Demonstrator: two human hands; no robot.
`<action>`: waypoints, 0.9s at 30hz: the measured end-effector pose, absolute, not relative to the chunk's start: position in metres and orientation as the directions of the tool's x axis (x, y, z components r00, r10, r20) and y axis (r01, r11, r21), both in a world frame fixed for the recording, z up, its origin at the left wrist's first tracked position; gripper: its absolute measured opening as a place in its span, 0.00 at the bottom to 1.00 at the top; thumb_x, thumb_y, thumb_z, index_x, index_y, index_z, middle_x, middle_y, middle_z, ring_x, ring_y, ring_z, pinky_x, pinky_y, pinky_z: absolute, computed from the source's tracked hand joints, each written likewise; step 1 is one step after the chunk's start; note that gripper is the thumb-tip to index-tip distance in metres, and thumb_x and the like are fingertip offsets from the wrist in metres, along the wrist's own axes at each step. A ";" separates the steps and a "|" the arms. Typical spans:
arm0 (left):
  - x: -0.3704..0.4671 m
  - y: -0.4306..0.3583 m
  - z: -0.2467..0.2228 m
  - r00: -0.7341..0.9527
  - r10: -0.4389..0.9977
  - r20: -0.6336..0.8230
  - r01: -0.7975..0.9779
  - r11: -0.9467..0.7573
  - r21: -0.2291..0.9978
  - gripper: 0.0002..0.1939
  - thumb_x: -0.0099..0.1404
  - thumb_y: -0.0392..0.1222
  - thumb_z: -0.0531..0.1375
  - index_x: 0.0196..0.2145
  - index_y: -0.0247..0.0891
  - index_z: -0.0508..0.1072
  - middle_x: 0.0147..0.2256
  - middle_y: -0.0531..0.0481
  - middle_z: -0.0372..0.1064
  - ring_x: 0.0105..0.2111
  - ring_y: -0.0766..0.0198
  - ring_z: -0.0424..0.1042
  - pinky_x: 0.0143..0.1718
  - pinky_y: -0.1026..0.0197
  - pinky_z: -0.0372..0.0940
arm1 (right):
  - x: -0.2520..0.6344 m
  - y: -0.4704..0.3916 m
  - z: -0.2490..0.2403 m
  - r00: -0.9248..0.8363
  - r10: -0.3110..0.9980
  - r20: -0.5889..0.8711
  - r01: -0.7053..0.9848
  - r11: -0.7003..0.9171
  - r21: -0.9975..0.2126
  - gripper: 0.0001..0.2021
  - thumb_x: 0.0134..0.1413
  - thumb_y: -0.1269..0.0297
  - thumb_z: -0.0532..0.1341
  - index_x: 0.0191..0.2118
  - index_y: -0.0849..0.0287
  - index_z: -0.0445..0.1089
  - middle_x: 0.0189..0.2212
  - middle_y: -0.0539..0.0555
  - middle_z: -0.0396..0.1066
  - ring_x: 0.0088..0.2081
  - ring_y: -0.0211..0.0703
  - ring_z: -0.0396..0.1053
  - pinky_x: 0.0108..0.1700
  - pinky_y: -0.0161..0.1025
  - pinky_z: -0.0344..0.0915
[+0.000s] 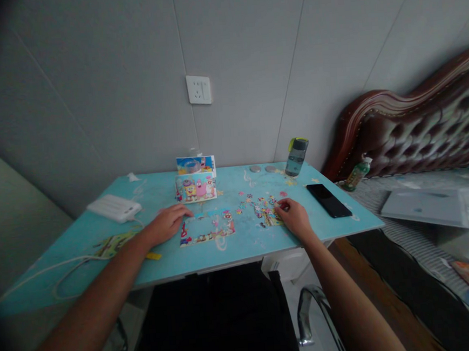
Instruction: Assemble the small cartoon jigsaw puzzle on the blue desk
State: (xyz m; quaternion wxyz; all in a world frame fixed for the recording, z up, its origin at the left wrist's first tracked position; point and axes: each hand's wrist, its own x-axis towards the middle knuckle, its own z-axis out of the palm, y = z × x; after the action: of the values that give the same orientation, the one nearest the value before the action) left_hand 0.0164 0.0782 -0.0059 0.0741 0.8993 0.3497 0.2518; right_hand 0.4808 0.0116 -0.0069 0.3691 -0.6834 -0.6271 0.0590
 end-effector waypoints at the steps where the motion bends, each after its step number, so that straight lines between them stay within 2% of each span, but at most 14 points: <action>1: 0.017 0.078 -0.006 0.627 0.667 0.403 0.591 -0.744 0.311 0.19 0.68 0.32 0.48 0.46 0.41 0.77 0.46 0.46 0.74 0.48 0.56 0.73 0.53 0.51 0.67 | 0.481 0.011 -0.006 0.202 0.899 0.388 0.802 0.076 -0.593 0.18 0.55 0.50 0.63 0.40 0.61 0.78 0.31 0.56 0.78 0.29 0.46 0.71 0.33 0.40 0.63; 5: 0.017 0.077 -0.004 0.624 0.666 0.409 0.588 -0.744 0.316 0.19 0.68 0.32 0.49 0.46 0.42 0.77 0.45 0.46 0.74 0.48 0.56 0.73 0.53 0.52 0.68 | 0.478 0.008 -0.002 0.175 0.888 0.426 0.751 0.160 -0.640 0.16 0.55 0.52 0.63 0.38 0.59 0.78 0.31 0.56 0.77 0.29 0.46 0.70 0.34 0.42 0.65; 10: 0.018 0.076 -0.003 0.616 0.670 0.415 0.590 -0.741 0.321 0.19 0.68 0.32 0.49 0.46 0.42 0.77 0.45 0.47 0.74 0.47 0.57 0.73 0.52 0.52 0.68 | 0.475 0.007 -0.001 0.160 0.862 0.481 0.683 0.255 -0.685 0.15 0.56 0.51 0.63 0.37 0.58 0.76 0.43 0.61 0.78 0.36 0.48 0.73 0.39 0.44 0.68; 12: 0.019 0.075 -0.002 0.615 0.671 0.415 0.591 -0.740 0.321 0.19 0.68 0.32 0.49 0.45 0.42 0.77 0.44 0.47 0.74 0.47 0.57 0.73 0.52 0.52 0.68 | 0.474 0.006 -0.001 0.156 0.866 0.474 0.660 0.265 -0.703 0.16 0.57 0.50 0.63 0.39 0.58 0.76 0.41 0.60 0.79 0.33 0.47 0.72 0.36 0.43 0.68; 14: 0.019 0.075 -0.001 0.614 0.671 0.415 0.593 -0.739 0.320 0.19 0.68 0.32 0.49 0.45 0.42 0.77 0.44 0.46 0.74 0.47 0.56 0.73 0.52 0.52 0.68 | 0.474 0.005 -0.001 0.151 0.878 0.454 0.647 0.260 -0.717 0.17 0.57 0.49 0.63 0.39 0.59 0.77 0.34 0.57 0.79 0.28 0.45 0.70 0.32 0.42 0.66; 16: 0.020 0.074 0.001 0.615 0.671 0.414 0.594 -0.739 0.317 0.19 0.68 0.32 0.48 0.44 0.41 0.77 0.44 0.46 0.74 0.46 0.56 0.73 0.52 0.51 0.68 | 0.473 0.004 0.000 0.148 0.885 0.442 0.640 0.254 -0.725 0.17 0.56 0.49 0.64 0.38 0.59 0.78 0.30 0.56 0.78 0.28 0.45 0.70 0.31 0.42 0.66; 22: 0.020 0.072 0.002 0.621 0.673 0.403 0.596 -0.739 0.315 0.19 0.68 0.31 0.48 0.45 0.40 0.77 0.44 0.45 0.74 0.46 0.55 0.73 0.51 0.51 0.68 | 0.468 -0.003 0.005 0.127 0.903 0.411 0.631 0.246 -0.736 0.15 0.57 0.52 0.63 0.40 0.57 0.80 0.38 0.58 0.81 0.37 0.51 0.76 0.42 0.47 0.71; 27: 0.019 0.071 0.001 0.625 0.687 0.372 0.604 -0.726 0.328 0.19 0.69 0.31 0.48 0.46 0.41 0.76 0.46 0.46 0.74 0.47 0.55 0.73 0.53 0.50 0.66 | 0.465 -0.007 0.006 0.107 0.926 0.363 0.671 0.202 -0.714 0.15 0.57 0.51 0.64 0.41 0.56 0.82 0.38 0.57 0.82 0.37 0.53 0.77 0.43 0.48 0.71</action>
State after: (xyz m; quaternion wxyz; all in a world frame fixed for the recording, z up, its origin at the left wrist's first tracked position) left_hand 0.0186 0.0711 0.0014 0.0860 0.8971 0.3597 0.2416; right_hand 0.4654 -0.0070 0.0061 0.4213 -0.6133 -0.6507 0.1514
